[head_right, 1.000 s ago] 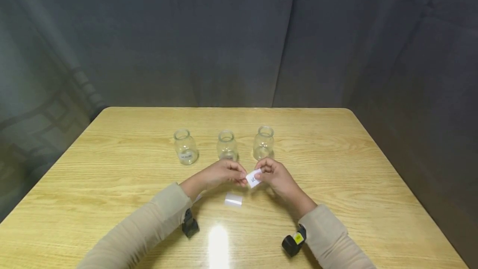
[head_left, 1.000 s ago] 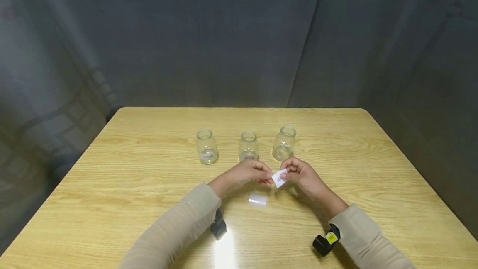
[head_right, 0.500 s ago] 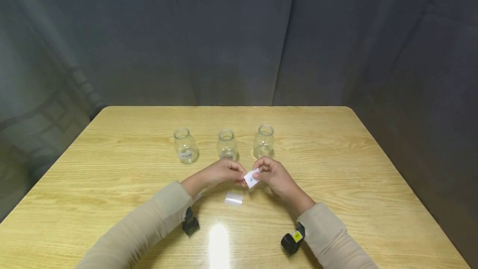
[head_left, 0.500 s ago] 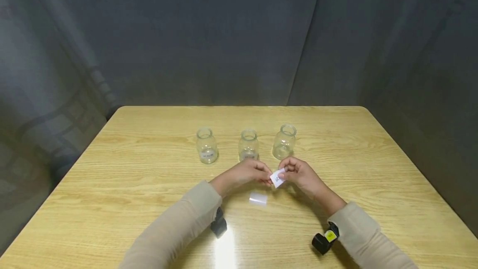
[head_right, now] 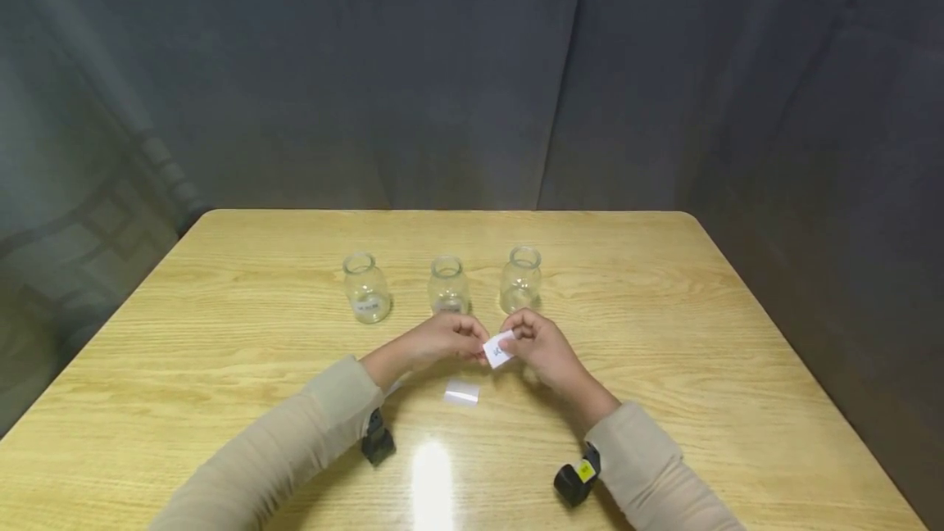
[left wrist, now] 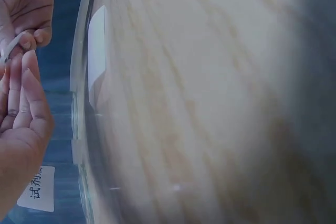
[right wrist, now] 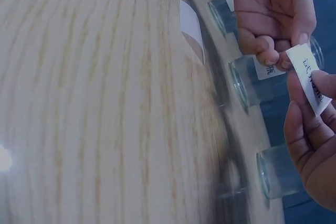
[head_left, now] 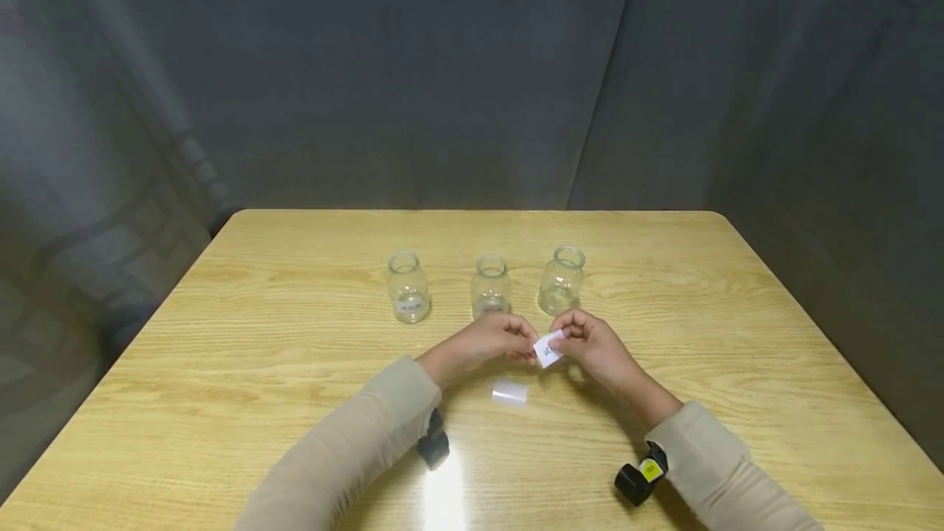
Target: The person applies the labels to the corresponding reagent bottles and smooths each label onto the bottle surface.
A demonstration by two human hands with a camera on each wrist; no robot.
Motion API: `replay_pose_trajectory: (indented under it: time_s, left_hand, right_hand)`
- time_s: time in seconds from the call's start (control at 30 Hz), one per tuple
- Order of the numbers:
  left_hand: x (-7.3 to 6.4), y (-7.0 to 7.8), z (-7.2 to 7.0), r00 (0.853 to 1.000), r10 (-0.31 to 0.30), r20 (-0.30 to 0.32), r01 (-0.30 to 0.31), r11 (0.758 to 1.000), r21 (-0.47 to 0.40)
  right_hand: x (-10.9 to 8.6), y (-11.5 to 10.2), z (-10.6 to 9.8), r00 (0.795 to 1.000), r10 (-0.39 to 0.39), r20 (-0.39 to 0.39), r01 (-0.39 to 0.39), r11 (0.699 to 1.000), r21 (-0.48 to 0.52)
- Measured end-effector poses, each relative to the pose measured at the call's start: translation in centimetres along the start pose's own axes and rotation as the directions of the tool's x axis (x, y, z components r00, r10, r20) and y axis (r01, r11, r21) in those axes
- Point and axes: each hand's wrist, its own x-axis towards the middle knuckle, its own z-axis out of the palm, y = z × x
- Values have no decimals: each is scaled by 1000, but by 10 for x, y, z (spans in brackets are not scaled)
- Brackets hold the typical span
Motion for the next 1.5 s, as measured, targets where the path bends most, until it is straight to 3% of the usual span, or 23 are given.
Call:
replay_pose_trajectory:
  time_s: [0.2, 0.8, 1.13, 1.37, 1.5]
  left_hand:
    - [1, 0, 2, 1000, 5, 14, -5, 1000, 7]
    - [2, -2, 3, 1000, -4, -22, 4, 1000, 23]
    - [4, 0, 4, 996, -10, -89, 19, 995, 99]
    - [4, 4, 11, 996, 1, -88, 14, 985, 174]
    - [7, 4, 12, 997, -4, -74, 19, 979, 203]
  right_hand:
    - [-1, 0, 1, 1000, 1, -9, -1, 1000, 3]
    - [-2, 5, 0, 998, 7, -58, -9, 999, -32]
    - [-6, 3, -4, 977, 36, -208, -71, 984, -165]
    - [-9, 7, -4, 999, 11, -39, -17, 986, -165]
    - [-8, 8, -3, 1000, -8, 2, 8, 986, -164]
